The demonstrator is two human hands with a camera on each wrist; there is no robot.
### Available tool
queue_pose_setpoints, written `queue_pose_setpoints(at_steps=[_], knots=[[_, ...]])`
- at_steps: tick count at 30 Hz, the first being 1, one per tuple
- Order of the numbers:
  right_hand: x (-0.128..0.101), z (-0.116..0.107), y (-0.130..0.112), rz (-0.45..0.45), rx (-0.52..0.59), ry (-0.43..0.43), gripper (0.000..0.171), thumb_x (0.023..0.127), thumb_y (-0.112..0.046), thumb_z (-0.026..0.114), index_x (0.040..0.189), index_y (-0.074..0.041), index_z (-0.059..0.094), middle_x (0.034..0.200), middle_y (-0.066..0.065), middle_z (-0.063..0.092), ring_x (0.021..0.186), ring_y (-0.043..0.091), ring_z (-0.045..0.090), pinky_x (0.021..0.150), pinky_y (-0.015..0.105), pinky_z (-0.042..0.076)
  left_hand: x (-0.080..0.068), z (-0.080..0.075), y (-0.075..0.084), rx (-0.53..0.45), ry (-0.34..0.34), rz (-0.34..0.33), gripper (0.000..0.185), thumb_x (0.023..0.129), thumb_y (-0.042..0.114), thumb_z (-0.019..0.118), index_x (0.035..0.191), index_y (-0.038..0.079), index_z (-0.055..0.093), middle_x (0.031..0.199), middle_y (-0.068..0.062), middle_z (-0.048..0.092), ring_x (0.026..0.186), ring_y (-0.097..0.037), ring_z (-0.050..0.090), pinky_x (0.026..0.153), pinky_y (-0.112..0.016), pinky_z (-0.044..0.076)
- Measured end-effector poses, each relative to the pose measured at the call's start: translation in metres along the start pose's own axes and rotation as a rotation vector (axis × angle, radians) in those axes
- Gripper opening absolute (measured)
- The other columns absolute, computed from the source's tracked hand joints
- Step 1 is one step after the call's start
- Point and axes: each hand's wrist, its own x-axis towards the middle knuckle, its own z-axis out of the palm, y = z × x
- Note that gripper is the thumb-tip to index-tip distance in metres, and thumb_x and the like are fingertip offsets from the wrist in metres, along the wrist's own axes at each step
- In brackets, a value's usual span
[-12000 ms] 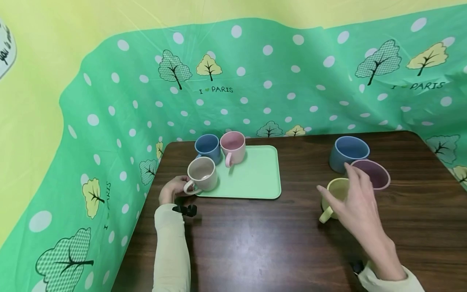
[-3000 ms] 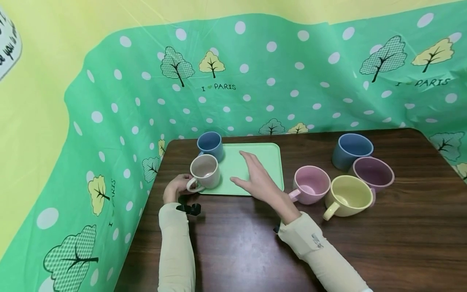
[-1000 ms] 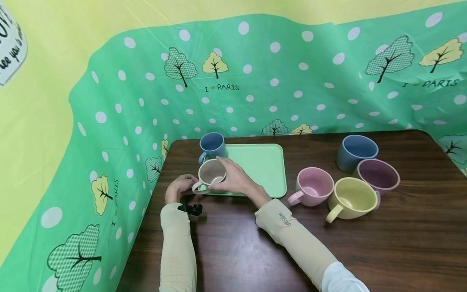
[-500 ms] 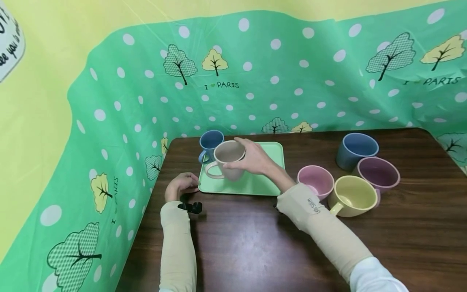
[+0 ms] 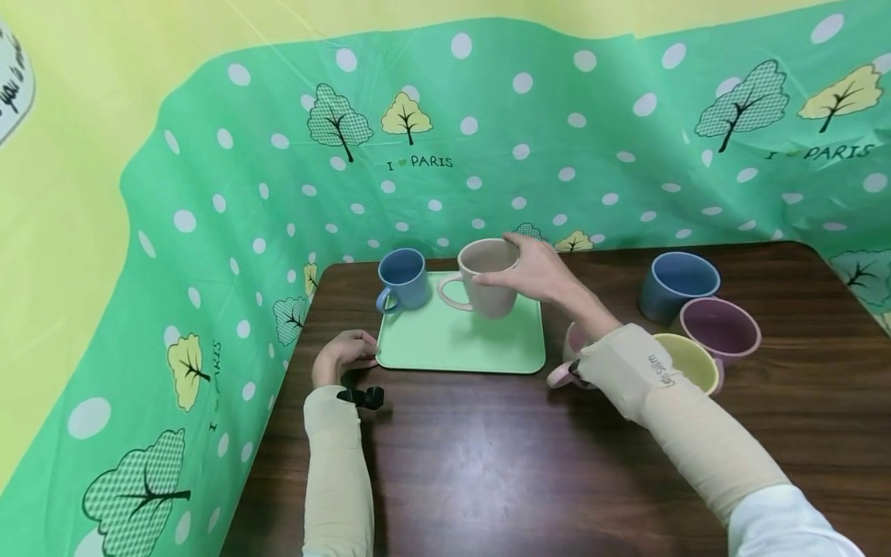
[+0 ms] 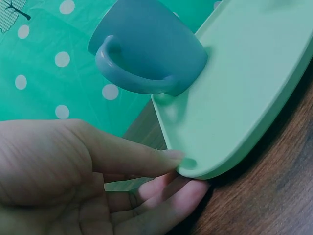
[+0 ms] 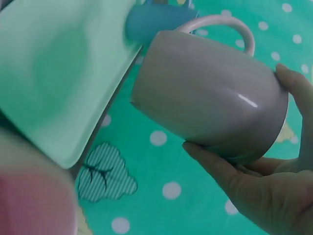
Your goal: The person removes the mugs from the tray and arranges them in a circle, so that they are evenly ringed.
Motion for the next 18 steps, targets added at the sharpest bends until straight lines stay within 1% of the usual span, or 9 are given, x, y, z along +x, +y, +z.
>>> queue_pose_setpoints(at_steps=[4, 6, 8, 12, 14, 16, 18], knots=[[-0.004, -0.014, 0.01, 0.054, -0.008, 0.01, 0.103, 0.069, -0.062, 0.073, 0.146, -0.006, 0.034, 0.134, 0.016, 0.05, 0.114, 0.031, 0.052, 0.091, 0.048, 0.046, 0.0, 0.0, 0.0, 0.008, -0.009, 0.015, 0.017, 0.093, 0.002, 0.055, 0.109, -0.004, 0.051, 0.097, -0.012, 0.051, 0.08, -0.017, 0.059, 0.08, -0.029, 0.054], [-0.007, -0.019, 0.015, 0.064, -0.019, 0.013, 0.104, 0.071, -0.061, 0.073, 0.147, -0.004, 0.031, 0.134, 0.018, 0.049, 0.115, 0.032, 0.051, 0.092, 0.049, 0.045, 0.0, 0.0, 0.0, 0.008, -0.012, 0.014, 0.017, 0.093, 0.002, 0.055, 0.109, -0.004, 0.051, 0.097, -0.012, 0.051, 0.081, -0.017, 0.059, 0.081, -0.029, 0.054], [-0.01, -0.024, 0.019, 0.07, -0.033, 0.02, 0.104, 0.071, -0.061, 0.073, 0.147, -0.003, 0.03, 0.133, 0.02, 0.049, 0.117, 0.034, 0.047, 0.092, 0.05, 0.044, 0.0, 0.0, 0.001, 0.011, -0.015, 0.015, 0.018, 0.093, 0.002, 0.055, 0.11, -0.004, 0.051, 0.097, -0.012, 0.051, 0.081, -0.017, 0.059, 0.082, -0.03, 0.054], [-0.014, -0.034, 0.028, 0.085, -0.062, 0.02, 0.106, 0.072, -0.062, 0.071, 0.147, 0.0, 0.029, 0.133, 0.023, 0.047, 0.118, 0.037, 0.043, 0.093, 0.053, 0.043, -0.002, 0.0, 0.001, 0.017, -0.018, 0.014, 0.018, 0.093, 0.002, 0.055, 0.11, -0.004, 0.051, 0.097, -0.012, 0.051, 0.082, -0.018, 0.058, 0.083, -0.031, 0.053], [-0.016, -0.038, 0.033, 0.095, -0.075, 0.018, 0.106, 0.073, -0.062, 0.071, 0.146, 0.001, 0.029, 0.132, 0.023, 0.047, 0.117, 0.037, 0.044, 0.092, 0.053, 0.043, -0.002, 0.001, 0.002, 0.019, -0.015, 0.015, 0.017, 0.093, 0.002, 0.055, 0.109, -0.004, 0.051, 0.097, -0.012, 0.051, 0.081, -0.018, 0.058, 0.083, -0.031, 0.054], [-0.016, -0.042, 0.039, 0.105, -0.083, 0.013, 0.102, 0.072, -0.062, 0.071, 0.142, 0.002, 0.034, 0.127, 0.023, 0.051, 0.113, 0.037, 0.049, 0.089, 0.051, 0.044, -0.003, 0.001, 0.002, 0.02, -0.012, 0.016, 0.017, 0.093, 0.002, 0.055, 0.109, -0.004, 0.051, 0.097, -0.012, 0.051, 0.081, -0.018, 0.058, 0.083, -0.031, 0.054], [-0.016, -0.046, 0.044, 0.12, -0.084, 0.003, 0.096, 0.072, -0.062, 0.072, 0.136, 0.003, 0.04, 0.121, 0.023, 0.054, 0.108, 0.036, 0.05, 0.085, 0.048, 0.045, -0.003, 0.001, 0.002, 0.015, -0.011, 0.018, 0.017, 0.093, 0.001, 0.055, 0.109, -0.004, 0.051, 0.097, -0.012, 0.051, 0.081, -0.018, 0.058, 0.083, -0.032, 0.054]])
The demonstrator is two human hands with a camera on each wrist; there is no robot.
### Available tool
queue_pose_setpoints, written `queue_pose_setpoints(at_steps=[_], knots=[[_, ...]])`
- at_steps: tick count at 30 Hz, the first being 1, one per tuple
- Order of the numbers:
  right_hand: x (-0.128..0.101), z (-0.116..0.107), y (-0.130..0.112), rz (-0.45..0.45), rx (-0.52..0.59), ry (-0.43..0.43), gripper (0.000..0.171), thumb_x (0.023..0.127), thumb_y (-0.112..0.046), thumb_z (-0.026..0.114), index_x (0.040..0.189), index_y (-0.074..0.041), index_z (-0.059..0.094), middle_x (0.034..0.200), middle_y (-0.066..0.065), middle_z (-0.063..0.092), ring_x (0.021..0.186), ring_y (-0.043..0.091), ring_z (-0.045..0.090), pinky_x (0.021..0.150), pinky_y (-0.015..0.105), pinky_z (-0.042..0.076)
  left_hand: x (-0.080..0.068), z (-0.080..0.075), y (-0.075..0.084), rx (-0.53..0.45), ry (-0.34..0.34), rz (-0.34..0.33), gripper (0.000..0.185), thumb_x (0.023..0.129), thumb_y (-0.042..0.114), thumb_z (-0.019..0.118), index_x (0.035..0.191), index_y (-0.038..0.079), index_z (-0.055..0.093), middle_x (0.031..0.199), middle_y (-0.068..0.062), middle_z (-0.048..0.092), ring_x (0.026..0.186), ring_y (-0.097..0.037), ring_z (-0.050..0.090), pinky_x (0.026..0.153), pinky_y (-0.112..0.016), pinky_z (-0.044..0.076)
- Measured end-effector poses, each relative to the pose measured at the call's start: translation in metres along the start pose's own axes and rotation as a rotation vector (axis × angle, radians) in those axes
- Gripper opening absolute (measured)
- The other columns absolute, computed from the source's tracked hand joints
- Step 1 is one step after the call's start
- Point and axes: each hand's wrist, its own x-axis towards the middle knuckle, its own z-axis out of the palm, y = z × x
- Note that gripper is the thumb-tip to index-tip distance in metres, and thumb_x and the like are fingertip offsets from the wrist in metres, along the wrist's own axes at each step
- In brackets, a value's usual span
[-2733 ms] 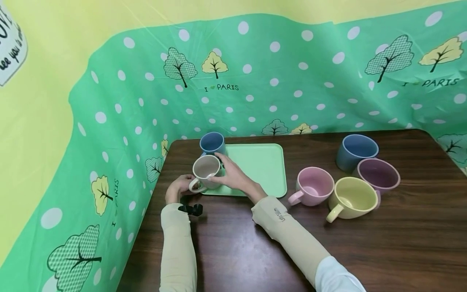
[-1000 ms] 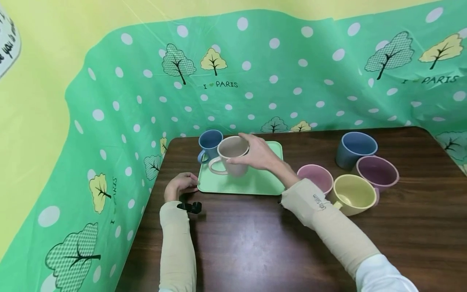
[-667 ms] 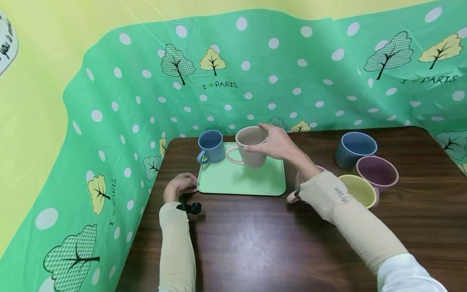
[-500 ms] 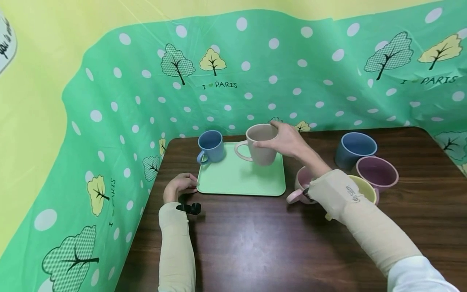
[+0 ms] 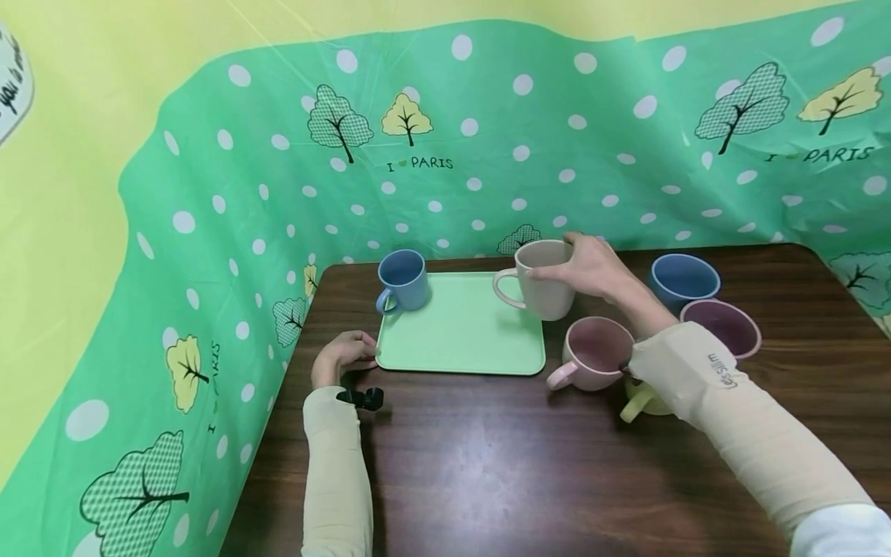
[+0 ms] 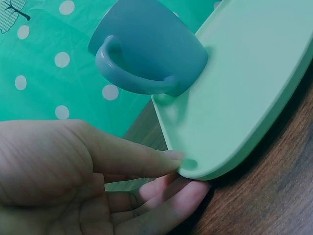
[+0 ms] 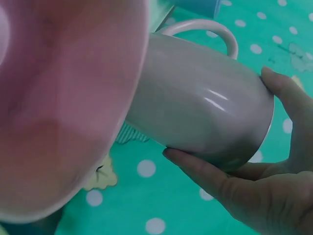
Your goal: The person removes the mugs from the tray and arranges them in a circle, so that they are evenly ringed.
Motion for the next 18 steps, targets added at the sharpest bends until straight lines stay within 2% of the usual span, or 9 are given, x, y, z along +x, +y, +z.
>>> queue_pose_setpoints(at_steps=[7, 10, 14, 18], knots=[[0.006, -0.008, 0.019, 0.032, -0.014, -0.055, 0.075, 0.077, -0.054, 0.071, 0.124, -0.002, 0.047, 0.112, 0.02, 0.057, 0.099, 0.032, 0.054, 0.075, 0.037, 0.045, 0.0, -0.001, 0.0, 0.0, -0.003, 0.006, 0.018, 0.093, 0.001, 0.055, 0.11, -0.004, 0.051, 0.097, -0.013, 0.051, 0.081, -0.018, 0.058, 0.082, -0.031, 0.054], [0.009, -0.009, 0.024, 0.045, -0.027, -0.07, 0.069, 0.076, -0.052, 0.072, 0.116, 0.0, 0.05, 0.105, 0.02, 0.058, 0.093, 0.032, 0.054, 0.07, 0.034, 0.044, 0.0, -0.002, -0.001, -0.002, 0.002, 0.009, 0.018, 0.093, 0.001, 0.055, 0.109, -0.004, 0.051, 0.097, -0.012, 0.05, 0.082, -0.019, 0.058, 0.082, -0.031, 0.054], [0.012, -0.009, 0.03, 0.09, -0.06, -0.109, 0.076, 0.075, -0.055, 0.071, 0.112, 0.006, 0.046, 0.102, 0.022, 0.054, 0.09, 0.033, 0.052, 0.068, 0.035, 0.044, 0.001, -0.002, -0.003, 0.002, 0.002, 0.014, 0.017, 0.092, 0.002, 0.056, 0.108, -0.003, 0.052, 0.094, -0.011, 0.051, 0.081, -0.018, 0.059, 0.08, -0.03, 0.054], [0.016, -0.009, 0.035, 0.113, -0.1, -0.147, 0.085, 0.076, -0.057, 0.07, 0.117, 0.01, 0.038, 0.107, 0.026, 0.05, 0.095, 0.036, 0.05, 0.074, 0.04, 0.045, 0.001, -0.001, -0.004, 0.011, 0.002, 0.024, 0.017, 0.092, 0.002, 0.057, 0.107, -0.002, 0.052, 0.092, -0.01, 0.053, 0.078, -0.018, 0.059, 0.077, -0.028, 0.054]])
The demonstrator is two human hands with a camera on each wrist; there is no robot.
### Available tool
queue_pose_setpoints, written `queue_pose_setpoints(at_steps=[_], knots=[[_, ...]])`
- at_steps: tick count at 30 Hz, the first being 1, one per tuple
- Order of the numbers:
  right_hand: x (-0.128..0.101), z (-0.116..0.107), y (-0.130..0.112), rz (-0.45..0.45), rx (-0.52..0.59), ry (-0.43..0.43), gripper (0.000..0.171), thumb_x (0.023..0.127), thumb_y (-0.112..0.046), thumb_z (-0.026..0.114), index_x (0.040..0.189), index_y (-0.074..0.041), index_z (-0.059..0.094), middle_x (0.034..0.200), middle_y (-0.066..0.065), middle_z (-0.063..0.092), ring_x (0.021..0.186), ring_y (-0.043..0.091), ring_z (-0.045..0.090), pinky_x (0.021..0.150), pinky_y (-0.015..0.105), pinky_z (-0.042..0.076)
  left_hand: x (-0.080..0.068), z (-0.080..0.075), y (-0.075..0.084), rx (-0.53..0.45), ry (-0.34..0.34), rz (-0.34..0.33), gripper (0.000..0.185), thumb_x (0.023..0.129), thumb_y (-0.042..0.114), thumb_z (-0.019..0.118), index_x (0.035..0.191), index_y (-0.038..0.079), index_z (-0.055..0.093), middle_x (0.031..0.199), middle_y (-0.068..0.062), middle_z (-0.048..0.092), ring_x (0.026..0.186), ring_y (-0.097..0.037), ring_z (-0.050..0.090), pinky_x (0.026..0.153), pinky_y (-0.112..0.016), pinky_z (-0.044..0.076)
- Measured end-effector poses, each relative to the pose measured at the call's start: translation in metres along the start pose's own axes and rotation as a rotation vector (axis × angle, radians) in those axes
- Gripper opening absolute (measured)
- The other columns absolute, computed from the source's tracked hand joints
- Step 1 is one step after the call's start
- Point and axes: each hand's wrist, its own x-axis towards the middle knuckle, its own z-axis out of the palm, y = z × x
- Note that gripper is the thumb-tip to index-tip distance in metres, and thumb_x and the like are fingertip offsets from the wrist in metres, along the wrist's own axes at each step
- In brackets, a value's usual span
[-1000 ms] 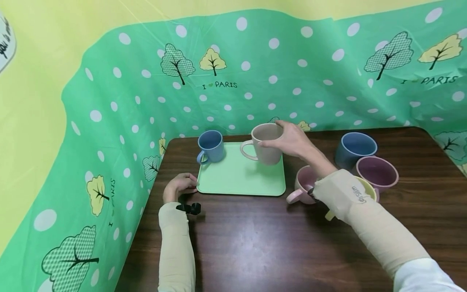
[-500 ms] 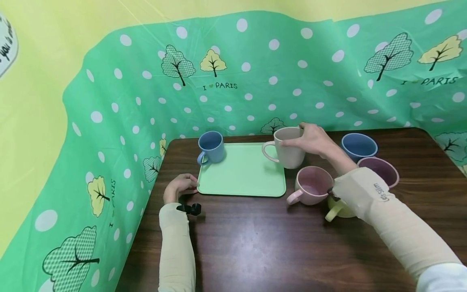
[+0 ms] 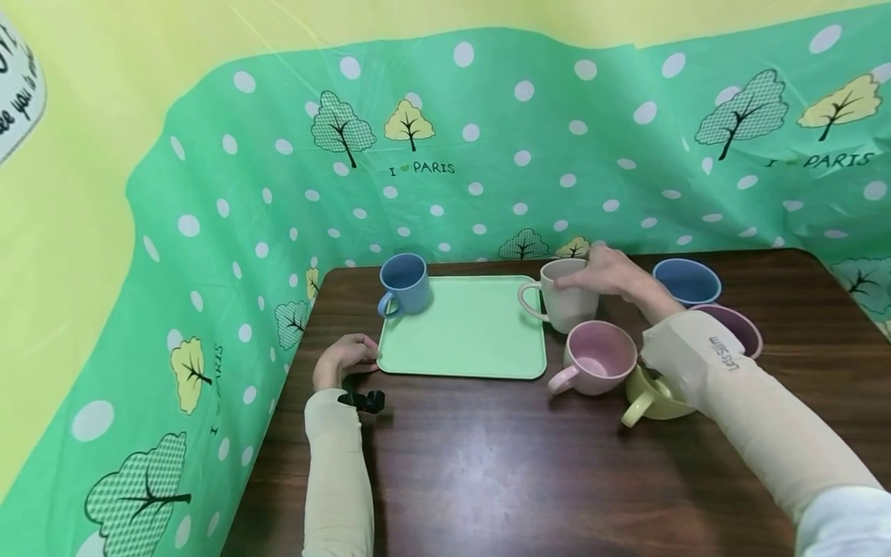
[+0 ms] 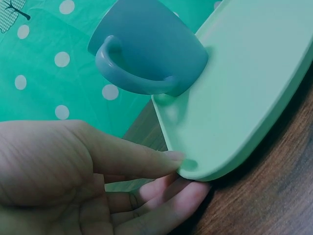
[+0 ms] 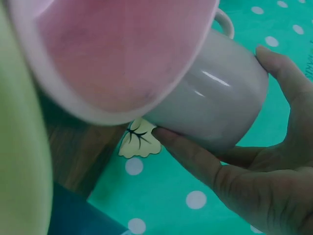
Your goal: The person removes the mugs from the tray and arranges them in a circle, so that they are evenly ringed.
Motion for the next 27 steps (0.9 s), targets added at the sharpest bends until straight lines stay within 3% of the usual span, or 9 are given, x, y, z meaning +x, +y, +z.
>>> queue_pose_setpoints(at_steps=[4, 8, 12, 27], knots=[[0.005, 0.001, 0.004, -0.015, -0.039, -0.015, 0.085, 0.075, -0.055, 0.072, 0.116, 0.01, 0.036, 0.103, 0.025, 0.051, 0.093, 0.036, 0.051, 0.074, 0.04, 0.045, 0.001, 0.0, -0.001, 0.008, -0.003, 0.008, 0.017, 0.092, 0.003, 0.056, 0.108, -0.002, 0.052, 0.092, -0.011, 0.053, 0.078, -0.017, 0.058, 0.076, -0.028, 0.054], [0.009, 0.004, 0.008, -0.031, -0.059, -0.044, 0.063, 0.074, -0.052, 0.073, 0.094, 0.002, 0.047, 0.081, 0.013, 0.049, 0.079, 0.027, 0.049, 0.063, 0.033, 0.042, 0.002, 0.0, -0.001, 0.01, -0.007, 0.004, 0.016, 0.093, 0.003, 0.056, 0.107, -0.002, 0.052, 0.092, -0.011, 0.052, 0.079, -0.017, 0.059, 0.077, -0.028, 0.054], [0.01, 0.006, 0.01, -0.044, -0.063, -0.068, 0.053, 0.074, -0.049, 0.074, 0.08, -0.004, 0.047, 0.072, 0.006, 0.042, 0.071, 0.022, 0.045, 0.058, 0.03, 0.038, 0.001, 0.0, -0.001, 0.016, 0.0, 0.001, 0.015, 0.092, 0.003, 0.056, 0.106, -0.001, 0.053, 0.092, -0.011, 0.052, 0.079, -0.018, 0.059, 0.077, -0.029, 0.054], [0.001, 0.012, 0.01, -0.106, -0.154, -0.07, 0.066, 0.072, -0.048, 0.077, 0.095, 0.007, 0.046, 0.081, 0.014, 0.05, 0.072, 0.023, 0.049, 0.059, 0.031, 0.042, 0.0, 0.001, 0.002, -0.001, 0.005, -0.008, 0.015, 0.092, 0.002, 0.057, 0.105, -0.002, 0.052, 0.094, -0.012, 0.053, 0.079, -0.018, 0.061, 0.079, -0.03, 0.054]])
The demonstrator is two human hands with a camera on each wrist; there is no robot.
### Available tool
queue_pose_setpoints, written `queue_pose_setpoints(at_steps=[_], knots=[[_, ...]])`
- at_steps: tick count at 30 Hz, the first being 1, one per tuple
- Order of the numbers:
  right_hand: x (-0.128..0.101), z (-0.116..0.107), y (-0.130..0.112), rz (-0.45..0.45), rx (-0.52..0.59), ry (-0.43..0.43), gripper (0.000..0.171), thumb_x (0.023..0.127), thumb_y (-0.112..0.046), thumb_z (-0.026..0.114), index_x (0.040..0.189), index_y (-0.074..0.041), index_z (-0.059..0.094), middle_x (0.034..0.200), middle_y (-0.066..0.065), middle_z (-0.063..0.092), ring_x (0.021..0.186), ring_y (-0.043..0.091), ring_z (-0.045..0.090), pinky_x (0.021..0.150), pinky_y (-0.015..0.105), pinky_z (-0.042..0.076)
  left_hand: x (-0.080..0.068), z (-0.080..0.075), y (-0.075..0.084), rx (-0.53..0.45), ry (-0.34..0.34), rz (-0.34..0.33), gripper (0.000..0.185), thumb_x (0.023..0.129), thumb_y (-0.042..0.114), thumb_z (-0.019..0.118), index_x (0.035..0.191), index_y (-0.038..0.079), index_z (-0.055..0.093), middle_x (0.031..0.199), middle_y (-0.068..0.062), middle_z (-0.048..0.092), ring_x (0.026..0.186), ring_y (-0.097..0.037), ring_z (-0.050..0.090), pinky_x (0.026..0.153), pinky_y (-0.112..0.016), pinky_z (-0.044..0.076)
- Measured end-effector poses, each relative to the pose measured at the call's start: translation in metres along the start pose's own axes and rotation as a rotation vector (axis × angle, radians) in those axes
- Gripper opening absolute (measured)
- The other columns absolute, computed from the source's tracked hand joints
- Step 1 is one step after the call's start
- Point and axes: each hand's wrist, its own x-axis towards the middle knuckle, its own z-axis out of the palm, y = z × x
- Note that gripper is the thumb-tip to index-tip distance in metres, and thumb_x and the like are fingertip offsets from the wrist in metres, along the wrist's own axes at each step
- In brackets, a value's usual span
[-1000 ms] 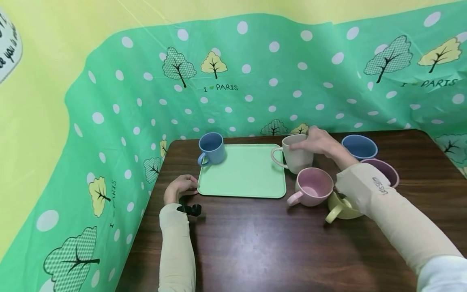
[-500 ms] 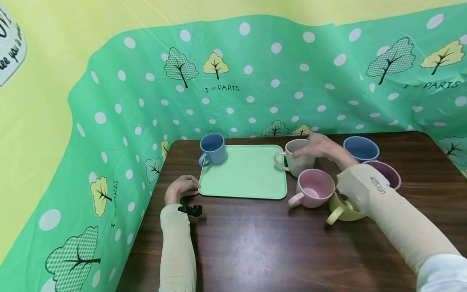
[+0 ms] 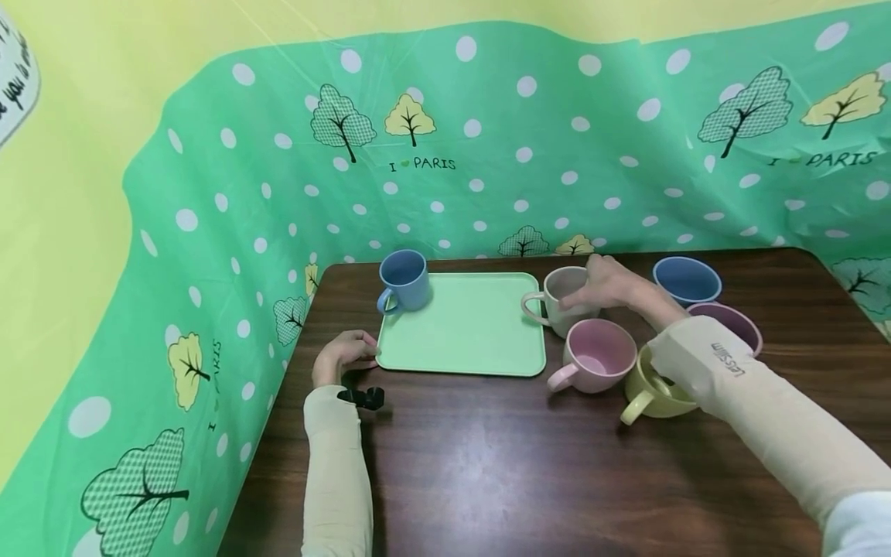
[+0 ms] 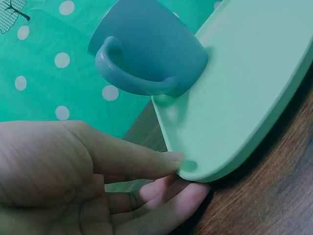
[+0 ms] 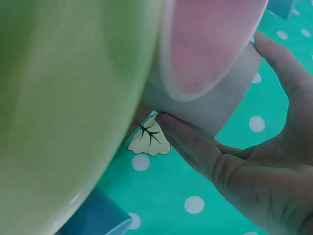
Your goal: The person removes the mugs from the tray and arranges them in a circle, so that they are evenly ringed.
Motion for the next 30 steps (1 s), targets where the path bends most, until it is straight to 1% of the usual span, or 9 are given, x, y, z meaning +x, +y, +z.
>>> queue_pose_setpoints(at_steps=[5, 8, 11, 14, 16, 19, 21, 27, 30], knots=[[-0.003, 0.004, 0.001, 0.001, -0.032, 0.021, 0.084, 0.071, -0.051, 0.076, 0.108, 0.015, 0.041, 0.095, 0.023, 0.05, 0.084, 0.03, 0.052, 0.069, 0.037, 0.046, 0.001, -0.001, 0.002, 0.002, 0.008, -0.023, 0.015, 0.092, 0.002, 0.057, 0.105, -0.001, 0.053, 0.096, -0.012, 0.052, 0.079, -0.018, 0.06, 0.078, -0.029, 0.054], [-0.005, 0.006, 0.003, 0.004, -0.038, 0.039, 0.085, 0.07, -0.05, 0.077, 0.109, 0.016, 0.04, 0.097, 0.024, 0.05, 0.087, 0.031, 0.052, 0.073, 0.039, 0.047, 0.001, -0.001, 0.002, 0.003, 0.003, -0.023, 0.016, 0.092, 0.002, 0.057, 0.106, -0.002, 0.052, 0.097, -0.013, 0.052, 0.08, -0.018, 0.061, 0.079, -0.03, 0.054], [-0.008, 0.008, 0.005, -0.017, -0.027, 0.069, 0.074, 0.069, -0.046, 0.078, 0.1, 0.013, 0.046, 0.088, 0.021, 0.052, 0.078, 0.028, 0.054, 0.067, 0.036, 0.047, 0.0, -0.001, 0.001, 0.001, -0.004, -0.012, 0.016, 0.092, 0.002, 0.056, 0.107, -0.003, 0.052, 0.095, -0.012, 0.052, 0.08, -0.018, 0.06, 0.08, -0.03, 0.054], [-0.011, 0.011, 0.008, -0.043, -0.003, 0.098, 0.064, 0.068, -0.042, 0.079, 0.091, 0.008, 0.047, 0.08, 0.017, 0.051, 0.068, 0.025, 0.052, 0.058, 0.032, 0.045, 0.0, -0.001, 0.0, -0.002, -0.004, -0.001, 0.016, 0.091, 0.001, 0.057, 0.106, -0.003, 0.052, 0.093, -0.011, 0.051, 0.08, -0.018, 0.059, 0.081, -0.03, 0.054], [-0.012, 0.013, 0.009, -0.055, 0.016, 0.112, 0.06, 0.067, -0.04, 0.079, 0.088, 0.007, 0.048, 0.076, 0.015, 0.05, 0.064, 0.023, 0.051, 0.054, 0.03, 0.043, 0.0, -0.001, 0.0, -0.004, -0.01, 0.011, 0.016, 0.091, 0.001, 0.056, 0.106, -0.003, 0.051, 0.091, -0.011, 0.051, 0.08, -0.018, 0.058, 0.081, -0.03, 0.053], [-0.012, 0.015, 0.01, -0.051, 0.026, 0.121, 0.063, 0.067, -0.04, 0.08, 0.09, 0.007, 0.046, 0.077, 0.015, 0.048, 0.065, 0.023, 0.05, 0.053, 0.03, 0.042, -0.001, -0.001, 0.0, -0.004, -0.01, 0.014, 0.016, 0.091, 0.0, 0.056, 0.106, -0.003, 0.052, 0.09, -0.01, 0.051, 0.079, -0.018, 0.058, 0.08, -0.03, 0.053], [-0.013, 0.016, 0.01, -0.041, 0.025, 0.122, 0.066, 0.067, -0.042, 0.08, 0.092, 0.009, 0.045, 0.081, 0.018, 0.048, 0.069, 0.025, 0.051, 0.056, 0.032, 0.044, -0.001, -0.001, -0.001, 0.003, -0.013, 0.02, 0.016, 0.091, 0.001, 0.056, 0.106, -0.004, 0.051, 0.09, -0.011, 0.052, 0.079, -0.018, 0.059, 0.08, -0.031, 0.053], [-0.016, 0.016, 0.008, -0.003, 0.008, 0.091, 0.083, 0.069, -0.047, 0.078, 0.107, 0.016, 0.038, 0.099, 0.027, 0.044, 0.087, 0.034, 0.049, 0.072, 0.041, 0.047, -0.002, -0.001, 0.0, 0.021, -0.008, 0.012, 0.016, 0.093, 0.003, 0.056, 0.108, -0.002, 0.053, 0.093, -0.011, 0.053, 0.079, -0.017, 0.06, 0.08, -0.03, 0.053], [-0.017, 0.012, 0.007, 0.007, 0.002, 0.05, 0.088, 0.072, -0.054, 0.075, 0.11, 0.017, 0.038, 0.102, 0.028, 0.045, 0.089, 0.034, 0.05, 0.073, 0.041, 0.047, -0.001, -0.001, 0.0, 0.023, -0.008, 0.013, 0.016, 0.093, 0.003, 0.056, 0.108, -0.002, 0.052, 0.094, -0.012, 0.053, 0.08, -0.017, 0.06, 0.08, -0.03, 0.053]])
